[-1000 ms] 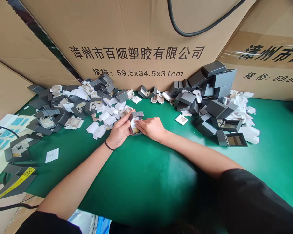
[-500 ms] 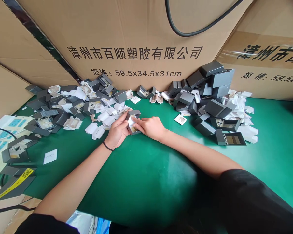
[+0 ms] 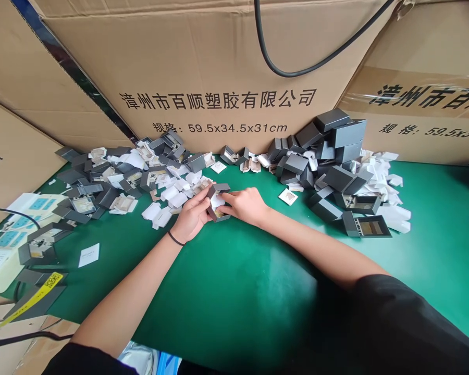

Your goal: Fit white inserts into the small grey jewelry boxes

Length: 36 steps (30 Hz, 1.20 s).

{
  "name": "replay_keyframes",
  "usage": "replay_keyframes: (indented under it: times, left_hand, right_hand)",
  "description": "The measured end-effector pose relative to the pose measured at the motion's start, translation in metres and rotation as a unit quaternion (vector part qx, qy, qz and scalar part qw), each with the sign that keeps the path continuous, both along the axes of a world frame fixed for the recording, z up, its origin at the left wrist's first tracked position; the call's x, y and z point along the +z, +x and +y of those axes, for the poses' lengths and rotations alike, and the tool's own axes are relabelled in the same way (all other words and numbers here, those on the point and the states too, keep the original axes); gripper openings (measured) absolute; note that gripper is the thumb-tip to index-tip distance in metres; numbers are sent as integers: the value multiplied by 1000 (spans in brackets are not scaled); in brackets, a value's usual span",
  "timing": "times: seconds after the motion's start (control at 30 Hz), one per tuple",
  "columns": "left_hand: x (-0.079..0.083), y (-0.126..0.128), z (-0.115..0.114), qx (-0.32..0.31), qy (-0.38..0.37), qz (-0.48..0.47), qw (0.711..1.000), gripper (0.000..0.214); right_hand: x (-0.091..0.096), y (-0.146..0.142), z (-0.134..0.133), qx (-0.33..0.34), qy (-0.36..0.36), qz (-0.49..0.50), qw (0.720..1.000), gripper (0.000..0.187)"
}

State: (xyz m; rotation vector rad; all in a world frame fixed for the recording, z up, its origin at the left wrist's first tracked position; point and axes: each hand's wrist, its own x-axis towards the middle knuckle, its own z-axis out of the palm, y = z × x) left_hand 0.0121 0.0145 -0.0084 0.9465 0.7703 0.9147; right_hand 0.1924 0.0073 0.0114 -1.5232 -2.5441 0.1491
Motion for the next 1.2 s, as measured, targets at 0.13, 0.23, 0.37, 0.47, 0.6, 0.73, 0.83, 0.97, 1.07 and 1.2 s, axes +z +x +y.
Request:
replay_keyframes:
  times: [0.13,0.23,0.37,0.47,0.6,0.73,0.83,0.97,1.07,1.2]
  left_hand:
    - [-2,0,-1,-6,4,21,1000,48]
    - [-2,0,-1,-6,10,29,1000,49]
    - [-1,0,-2,-15,6,32,999,50]
    - [0,0,-2,-18,8,43,999,52]
    - [0,1,-2,-24,11,40,999,51]
    - [0,1,-1,-25,-5,32,999,52]
    - [0,1,0,-22,-14,16,1000,51]
    - [0,-1,0,-23,-16,-18,999,48]
    - [1,-2,0,-22,-18,-30,999,50]
    - [1,-2,0,-30,-19,-35,999,55]
  right_hand:
    - [2,-1,0,0,13,-21,1000,38]
    - [3,-1,-1,6,14,-27,1000,38]
    - [2,-2,-1,9,24,-30,999,35]
    - [-1,-4,0,-2,23,-29,999,34]
    - [-3,-7,-2,-11,10,-25,1000,35]
    - [-3,-11,-4,-21,14,-27,999,34]
    - [-3,-9,-3,-24,24,-31,999,35]
    - [-9,2,-6,-18,38,-2,999,46]
    - [-16,11,-11,-7,71,68,995,50]
    - [-22,9,-14,51,68,84,993,55]
